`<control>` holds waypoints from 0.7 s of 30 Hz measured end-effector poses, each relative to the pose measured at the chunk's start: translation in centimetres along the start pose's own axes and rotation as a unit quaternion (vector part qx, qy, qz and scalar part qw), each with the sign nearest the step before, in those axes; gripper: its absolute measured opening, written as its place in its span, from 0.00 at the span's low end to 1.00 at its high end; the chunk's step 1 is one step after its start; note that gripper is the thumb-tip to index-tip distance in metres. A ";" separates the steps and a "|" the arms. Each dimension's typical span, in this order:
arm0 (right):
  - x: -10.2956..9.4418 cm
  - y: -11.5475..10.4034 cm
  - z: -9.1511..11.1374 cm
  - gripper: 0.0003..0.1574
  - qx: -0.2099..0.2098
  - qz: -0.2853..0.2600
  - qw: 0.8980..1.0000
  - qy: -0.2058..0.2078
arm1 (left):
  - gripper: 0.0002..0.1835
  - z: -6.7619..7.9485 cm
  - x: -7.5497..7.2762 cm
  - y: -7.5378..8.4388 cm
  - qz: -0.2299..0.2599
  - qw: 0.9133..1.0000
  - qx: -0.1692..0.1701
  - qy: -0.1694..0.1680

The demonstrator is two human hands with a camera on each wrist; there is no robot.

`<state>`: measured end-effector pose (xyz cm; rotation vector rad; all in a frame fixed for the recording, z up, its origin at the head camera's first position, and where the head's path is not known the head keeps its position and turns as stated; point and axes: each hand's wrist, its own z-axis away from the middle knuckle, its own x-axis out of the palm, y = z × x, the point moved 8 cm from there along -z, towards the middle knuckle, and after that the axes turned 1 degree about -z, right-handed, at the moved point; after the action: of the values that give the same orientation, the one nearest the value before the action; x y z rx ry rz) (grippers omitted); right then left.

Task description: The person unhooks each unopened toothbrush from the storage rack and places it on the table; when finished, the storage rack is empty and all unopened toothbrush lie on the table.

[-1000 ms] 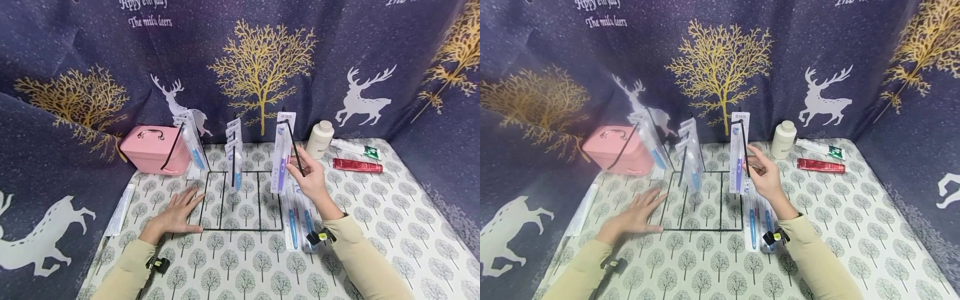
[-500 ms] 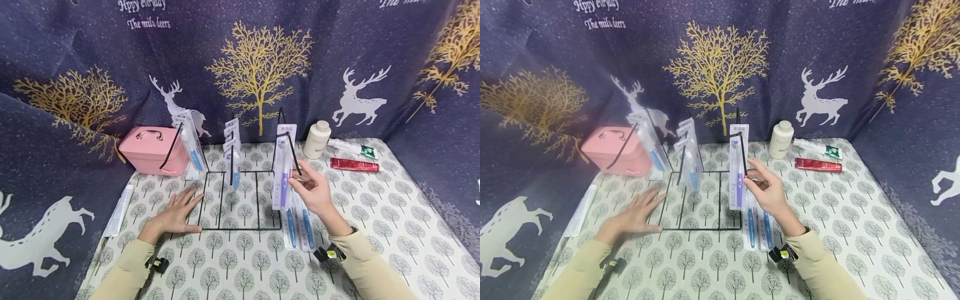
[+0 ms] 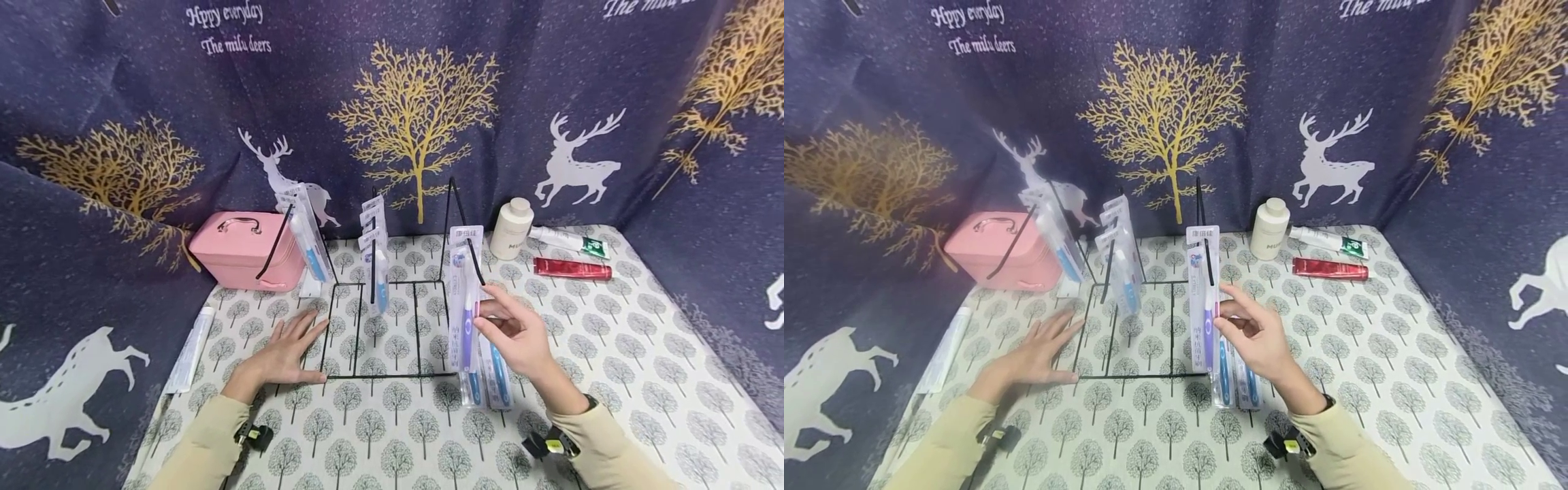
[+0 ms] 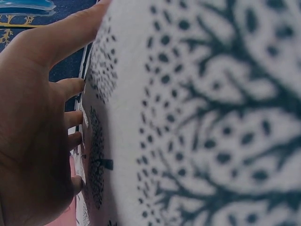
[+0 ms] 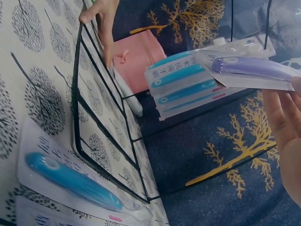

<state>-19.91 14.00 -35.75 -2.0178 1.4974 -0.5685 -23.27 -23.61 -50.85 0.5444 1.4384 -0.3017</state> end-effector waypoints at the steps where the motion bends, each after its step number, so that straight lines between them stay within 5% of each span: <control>1: 0.1 -0.2 0.1 0.39 0.002 0.000 1.000 -0.006 | 0.59 0.0 0.0 -0.1 -0.002 1.000 -0.002 0.000; 21: 0.8 -4.8 2.8 0.36 -0.012 -0.018 0.997 -0.074 | 0.59 0.1 0.1 -0.1 0.002 1.000 -0.004 -0.001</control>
<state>-14.43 14.84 -34.67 -2.0606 1.3884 -0.4066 -23.26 -23.73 -50.92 0.5413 1.4357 -0.2931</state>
